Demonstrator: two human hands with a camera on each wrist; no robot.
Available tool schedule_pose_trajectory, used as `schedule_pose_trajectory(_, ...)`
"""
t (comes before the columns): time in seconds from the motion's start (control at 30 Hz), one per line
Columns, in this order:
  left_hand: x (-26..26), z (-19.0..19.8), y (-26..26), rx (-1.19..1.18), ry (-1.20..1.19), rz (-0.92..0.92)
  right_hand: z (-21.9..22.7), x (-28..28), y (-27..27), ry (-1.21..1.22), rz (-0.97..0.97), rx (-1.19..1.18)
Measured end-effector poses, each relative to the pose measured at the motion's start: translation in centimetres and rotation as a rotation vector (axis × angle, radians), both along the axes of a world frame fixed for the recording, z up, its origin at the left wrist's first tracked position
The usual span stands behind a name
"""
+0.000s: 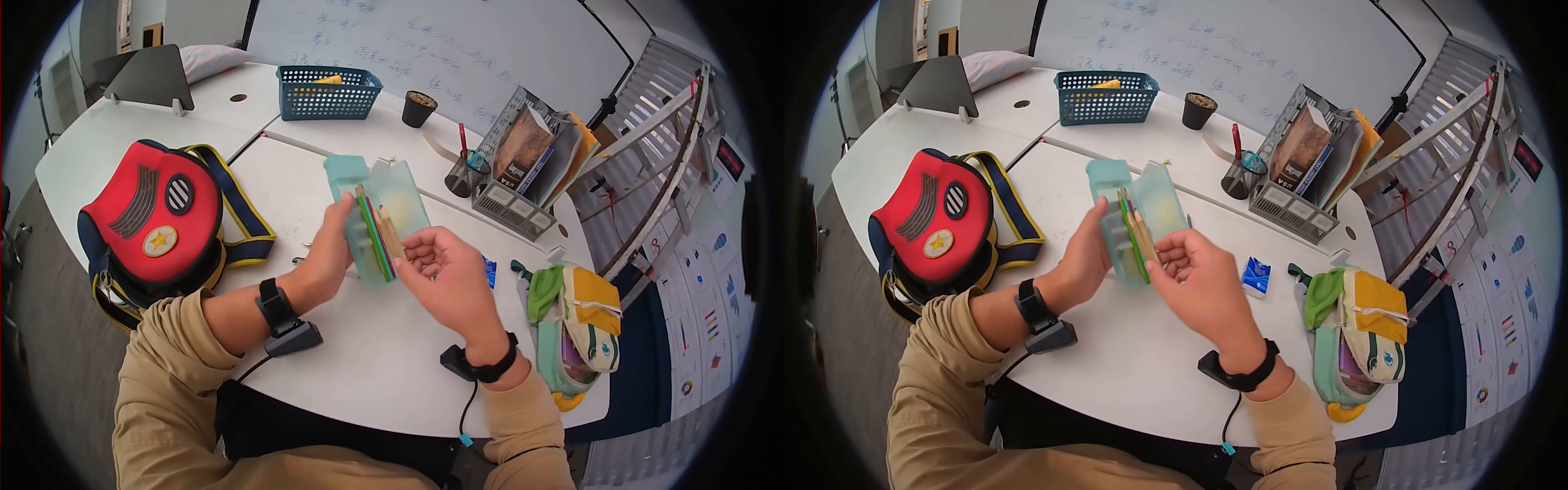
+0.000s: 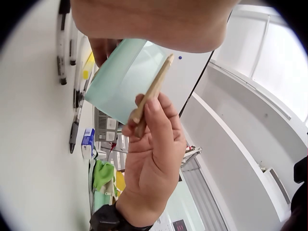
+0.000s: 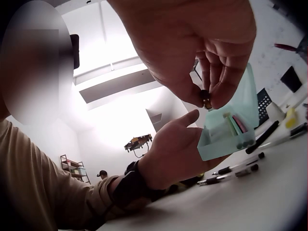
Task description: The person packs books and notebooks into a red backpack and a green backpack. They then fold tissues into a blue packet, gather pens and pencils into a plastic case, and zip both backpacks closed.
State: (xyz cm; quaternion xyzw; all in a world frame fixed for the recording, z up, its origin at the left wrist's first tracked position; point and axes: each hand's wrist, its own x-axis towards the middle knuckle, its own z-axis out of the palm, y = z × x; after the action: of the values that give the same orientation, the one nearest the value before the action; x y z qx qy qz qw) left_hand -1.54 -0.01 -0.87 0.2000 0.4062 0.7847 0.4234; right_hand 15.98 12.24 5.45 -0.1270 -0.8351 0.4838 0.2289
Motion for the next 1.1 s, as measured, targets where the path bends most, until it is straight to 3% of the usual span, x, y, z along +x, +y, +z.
schedule_pose_trajectory(0.1, 1.2, -0.4, -0.1, -0.031, 0.019, -0.082, 0.0, 0.0, -2.0, -0.042, -0.058, 0.193)
schedule_pose_trajectory(0.43, 0.4, -1.4, 0.2, 0.084, 0.051, -0.126, -0.5, 0.0, -2.4, -0.058, 0.011, 0.273)
schedule_pose_trajectory(0.57, 0.5, -0.1, -0.4, 0.053, -0.004, -0.094, -0.5, -0.1, -2.5, 0.131, -0.012, 0.385)
schedule_pose_trajectory(0.73, 0.2, -0.6, 0.1, -0.048, 0.169, 0.036, 0.5, 0.1, -2.2, 0.340, -0.133, 0.441)
schedule_pose_trajectory(0.83, -0.4, -0.4, 0.0, -0.079, 0.172, 0.037, 1.2, 0.2, -1.0, 0.384, -0.239, 0.678)
schedule_pose_trajectory(1.1, -0.7, 0.5, -0.3, -0.112, 0.215, 0.040, -0.8, -0.4, 1.0, 0.205, -0.199, 0.220)
